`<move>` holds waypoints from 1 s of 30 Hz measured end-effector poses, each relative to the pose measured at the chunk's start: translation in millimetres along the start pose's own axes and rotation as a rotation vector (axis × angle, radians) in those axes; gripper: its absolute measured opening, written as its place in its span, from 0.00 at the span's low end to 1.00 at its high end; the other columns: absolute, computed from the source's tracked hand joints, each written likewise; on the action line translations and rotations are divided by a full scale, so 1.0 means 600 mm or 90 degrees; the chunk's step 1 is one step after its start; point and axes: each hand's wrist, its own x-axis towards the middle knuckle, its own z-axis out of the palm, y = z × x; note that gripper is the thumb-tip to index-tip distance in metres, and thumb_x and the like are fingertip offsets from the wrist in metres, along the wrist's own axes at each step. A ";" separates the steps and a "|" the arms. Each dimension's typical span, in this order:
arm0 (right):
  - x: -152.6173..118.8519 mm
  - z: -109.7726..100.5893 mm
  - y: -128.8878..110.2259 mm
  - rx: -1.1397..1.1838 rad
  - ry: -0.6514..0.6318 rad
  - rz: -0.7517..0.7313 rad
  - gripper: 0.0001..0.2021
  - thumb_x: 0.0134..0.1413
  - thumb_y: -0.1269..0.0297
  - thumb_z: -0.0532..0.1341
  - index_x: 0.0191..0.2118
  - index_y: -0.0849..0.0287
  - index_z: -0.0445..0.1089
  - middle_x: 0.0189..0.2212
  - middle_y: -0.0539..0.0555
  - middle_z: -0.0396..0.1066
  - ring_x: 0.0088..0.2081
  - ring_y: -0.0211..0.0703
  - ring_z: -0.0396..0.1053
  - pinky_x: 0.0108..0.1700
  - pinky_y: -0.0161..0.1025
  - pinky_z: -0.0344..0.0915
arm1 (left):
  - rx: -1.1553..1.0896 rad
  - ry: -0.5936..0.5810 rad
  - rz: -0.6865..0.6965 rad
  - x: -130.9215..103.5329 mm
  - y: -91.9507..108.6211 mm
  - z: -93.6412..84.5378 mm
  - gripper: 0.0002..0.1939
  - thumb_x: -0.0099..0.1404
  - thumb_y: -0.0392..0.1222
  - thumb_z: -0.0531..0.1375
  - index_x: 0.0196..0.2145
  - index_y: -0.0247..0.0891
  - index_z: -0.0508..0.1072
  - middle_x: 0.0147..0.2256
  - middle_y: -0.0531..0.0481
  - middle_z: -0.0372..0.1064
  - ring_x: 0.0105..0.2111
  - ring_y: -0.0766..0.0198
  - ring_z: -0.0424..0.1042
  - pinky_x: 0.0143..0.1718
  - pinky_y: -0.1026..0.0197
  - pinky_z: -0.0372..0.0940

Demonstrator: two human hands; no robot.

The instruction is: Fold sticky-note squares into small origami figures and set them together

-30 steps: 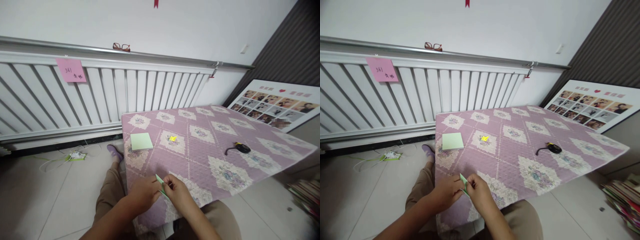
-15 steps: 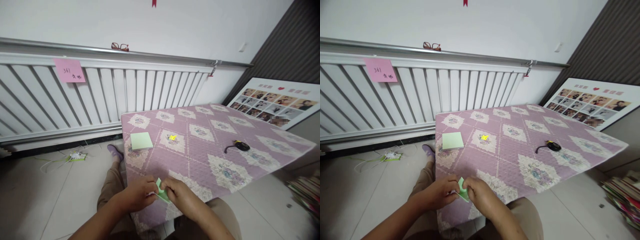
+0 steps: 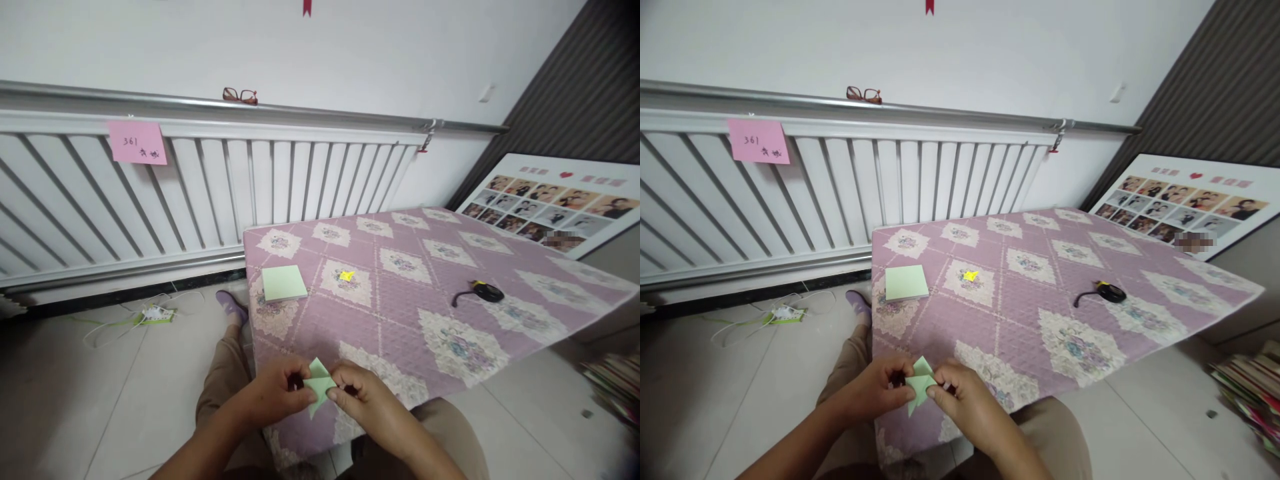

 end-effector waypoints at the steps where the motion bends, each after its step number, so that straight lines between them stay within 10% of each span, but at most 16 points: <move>1: 0.000 0.003 0.001 0.006 0.011 0.004 0.10 0.57 0.61 0.57 0.26 0.57 0.66 0.27 0.49 0.66 0.32 0.39 0.63 0.35 0.34 0.57 | -0.022 0.011 -0.009 0.001 -0.004 0.005 0.07 0.55 0.40 0.60 0.26 0.37 0.64 0.25 0.57 0.58 0.26 0.69 0.56 0.28 0.66 0.53; 11: 0.008 0.034 0.025 0.166 0.148 0.122 0.12 0.47 0.57 0.60 0.23 0.56 0.59 0.21 0.45 0.57 0.25 0.36 0.57 0.29 0.34 0.55 | -0.148 0.164 -0.059 0.010 -0.017 0.054 0.08 0.54 0.38 0.59 0.31 0.38 0.61 0.24 0.58 0.57 0.25 0.69 0.57 0.27 0.65 0.53; 16: 0.011 0.042 0.028 0.284 0.172 0.142 0.12 0.45 0.55 0.62 0.31 0.54 0.61 0.20 0.43 0.57 0.23 0.36 0.58 0.27 0.34 0.56 | -0.313 0.206 -0.115 0.018 -0.026 0.073 0.27 0.49 0.44 0.64 0.46 0.38 0.61 0.27 0.57 0.62 0.26 0.68 0.62 0.27 0.65 0.57; 23: 0.008 0.057 0.048 0.336 0.200 0.127 0.15 0.48 0.51 0.62 0.36 0.54 0.61 0.21 0.44 0.63 0.24 0.37 0.63 0.29 0.36 0.59 | -0.412 0.130 -0.252 0.016 -0.047 0.101 0.29 0.47 0.63 0.64 0.34 0.33 0.70 0.24 0.53 0.64 0.21 0.70 0.62 0.23 0.65 0.57; 30: 0.009 0.047 0.037 0.375 0.146 0.181 0.22 0.43 0.45 0.64 0.37 0.56 0.65 0.23 0.46 0.65 0.25 0.38 0.64 0.27 0.34 0.59 | -0.294 0.134 -0.259 0.014 -0.036 0.105 0.20 0.52 0.57 0.61 0.28 0.35 0.70 0.18 0.56 0.62 0.17 0.70 0.59 0.21 0.65 0.56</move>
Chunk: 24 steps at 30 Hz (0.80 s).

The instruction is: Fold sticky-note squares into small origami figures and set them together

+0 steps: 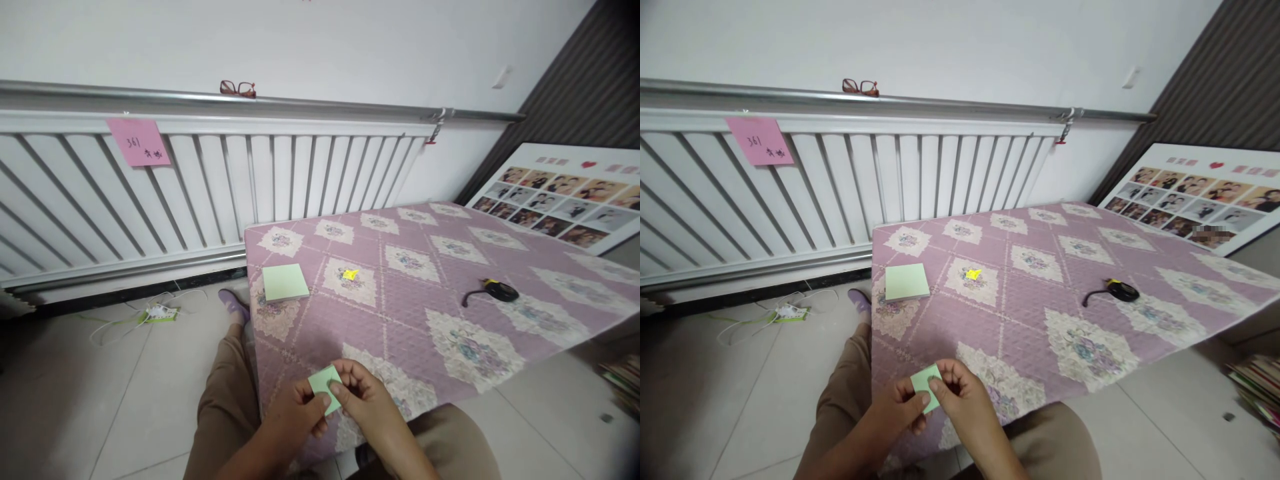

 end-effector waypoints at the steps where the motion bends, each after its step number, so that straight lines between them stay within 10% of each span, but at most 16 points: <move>1: -0.001 0.000 -0.004 -0.016 -0.004 0.011 0.21 0.43 0.44 0.64 0.36 0.56 0.66 0.24 0.47 0.65 0.25 0.38 0.64 0.27 0.34 0.58 | 0.022 0.004 0.002 -0.002 0.001 0.000 0.18 0.53 0.55 0.60 0.28 0.35 0.70 0.18 0.56 0.62 0.17 0.70 0.59 0.22 0.65 0.56; 24: -0.005 0.012 0.019 0.067 0.102 0.038 0.21 0.48 0.44 0.61 0.22 0.57 0.60 0.17 0.44 0.56 0.22 0.34 0.52 0.26 0.33 0.51 | 0.248 -0.008 0.103 -0.019 0.005 -0.012 0.09 0.59 0.43 0.52 0.28 0.36 0.68 0.21 0.54 0.64 0.22 0.66 0.64 0.26 0.63 0.57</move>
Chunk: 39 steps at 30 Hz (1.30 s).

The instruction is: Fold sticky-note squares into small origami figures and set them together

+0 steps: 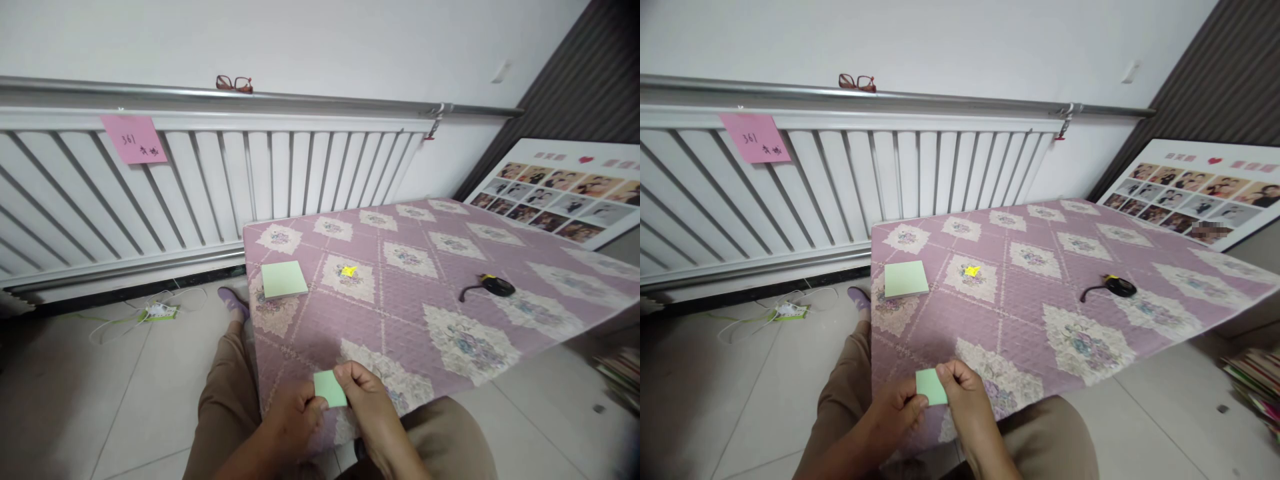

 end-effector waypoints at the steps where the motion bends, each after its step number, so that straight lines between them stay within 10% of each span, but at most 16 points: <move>1: 0.000 0.004 0.006 0.012 0.014 0.008 0.21 0.48 0.44 0.61 0.23 0.57 0.61 0.18 0.44 0.57 0.22 0.34 0.52 0.25 0.33 0.51 | -0.006 0.000 -0.009 0.001 0.001 -0.001 0.09 0.58 0.43 0.52 0.27 0.37 0.67 0.21 0.54 0.64 0.21 0.66 0.63 0.26 0.63 0.57; 11: 0.009 -0.008 0.030 -0.079 0.004 0.051 0.17 0.49 0.47 0.60 0.28 0.58 0.65 0.19 0.44 0.61 0.20 0.32 0.52 0.22 0.31 0.49 | 0.030 0.067 -0.053 0.034 -0.011 -0.044 0.14 0.59 0.51 0.48 0.23 0.40 0.59 0.18 0.58 0.56 0.18 0.68 0.57 0.22 0.65 0.54; 21: 0.001 -0.009 0.084 -0.144 -0.022 0.069 0.20 0.51 0.43 0.55 0.24 0.55 0.59 0.16 0.43 0.58 0.16 0.32 0.48 0.20 0.32 0.47 | 0.219 -0.100 0.033 0.115 -0.010 -0.086 0.07 0.56 0.38 0.53 0.23 0.36 0.67 0.22 0.56 0.63 0.25 0.67 0.62 0.26 0.66 0.54; 28: 0.008 -0.055 0.089 -0.362 0.111 -0.222 0.12 0.57 0.56 0.55 0.29 0.56 0.69 0.26 0.51 0.69 0.30 0.42 0.67 0.34 0.38 0.63 | 0.347 -0.298 0.044 0.174 -0.004 -0.089 0.08 0.56 0.36 0.56 0.22 0.36 0.72 0.22 0.55 0.69 0.23 0.68 0.64 0.25 0.67 0.56; 34: 0.021 -0.050 0.103 -0.531 0.038 -0.451 0.10 0.58 0.70 0.54 0.41 0.54 0.71 0.35 0.53 0.72 0.37 0.44 0.69 0.40 0.41 0.65 | 0.465 -0.361 0.053 0.201 0.012 -0.072 0.07 0.56 0.34 0.58 0.25 0.36 0.75 0.23 0.54 0.71 0.24 0.68 0.65 0.24 0.68 0.56; 39: 0.026 -0.053 0.112 -0.589 -0.014 -0.462 0.12 0.55 0.73 0.58 0.45 0.55 0.69 0.41 0.55 0.71 0.43 0.46 0.68 0.46 0.44 0.65 | 0.547 -0.398 0.037 0.216 0.030 -0.067 0.06 0.58 0.34 0.58 0.27 0.36 0.76 0.26 0.52 0.74 0.25 0.67 0.67 0.25 0.69 0.58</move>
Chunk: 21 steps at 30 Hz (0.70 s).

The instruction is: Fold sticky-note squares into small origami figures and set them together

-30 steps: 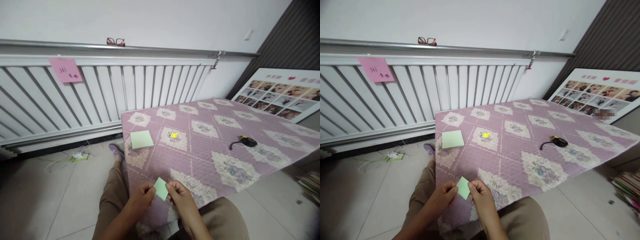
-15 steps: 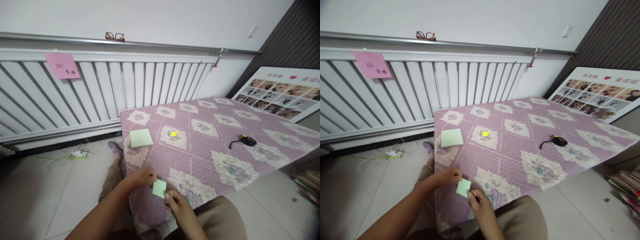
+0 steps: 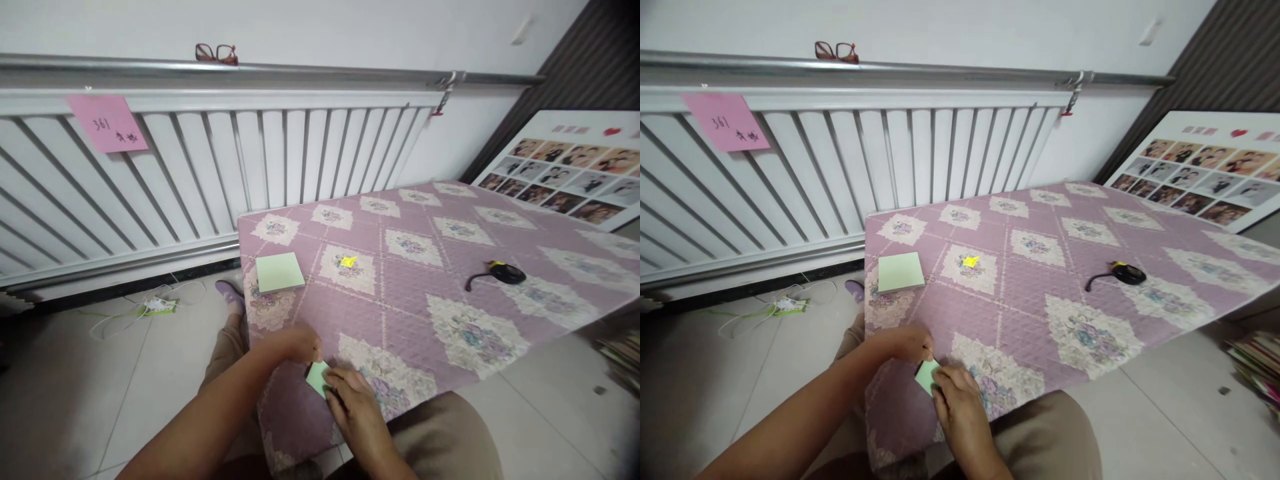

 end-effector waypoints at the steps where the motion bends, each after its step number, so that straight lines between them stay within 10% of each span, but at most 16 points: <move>1: 0.000 -0.001 0.002 0.001 -0.019 0.003 0.13 0.53 0.72 0.60 0.46 0.55 0.69 0.42 0.56 0.71 0.44 0.47 0.68 0.47 0.45 0.65 | 0.014 -0.010 -0.004 0.002 0.003 -0.004 0.06 0.58 0.34 0.58 0.28 0.36 0.77 0.27 0.51 0.75 0.26 0.67 0.68 0.25 0.69 0.58; 12: 0.015 -0.010 0.007 0.003 -0.129 0.080 0.21 0.42 0.76 0.67 0.45 0.55 0.70 0.44 0.56 0.70 0.46 0.50 0.66 0.47 0.45 0.63 | 0.142 -0.048 -0.020 0.015 0.036 -0.031 0.07 0.57 0.37 0.60 0.31 0.34 0.79 0.30 0.46 0.76 0.29 0.61 0.71 0.32 0.63 0.62; 21: 0.036 -0.025 0.006 0.015 -0.175 0.078 0.20 0.41 0.75 0.67 0.44 0.55 0.72 0.42 0.55 0.70 0.44 0.49 0.66 0.45 0.45 0.64 | 0.152 0.100 -0.082 0.000 0.031 -0.002 0.07 0.56 0.39 0.59 0.31 0.35 0.76 0.31 0.45 0.74 0.29 0.59 0.69 0.29 0.62 0.60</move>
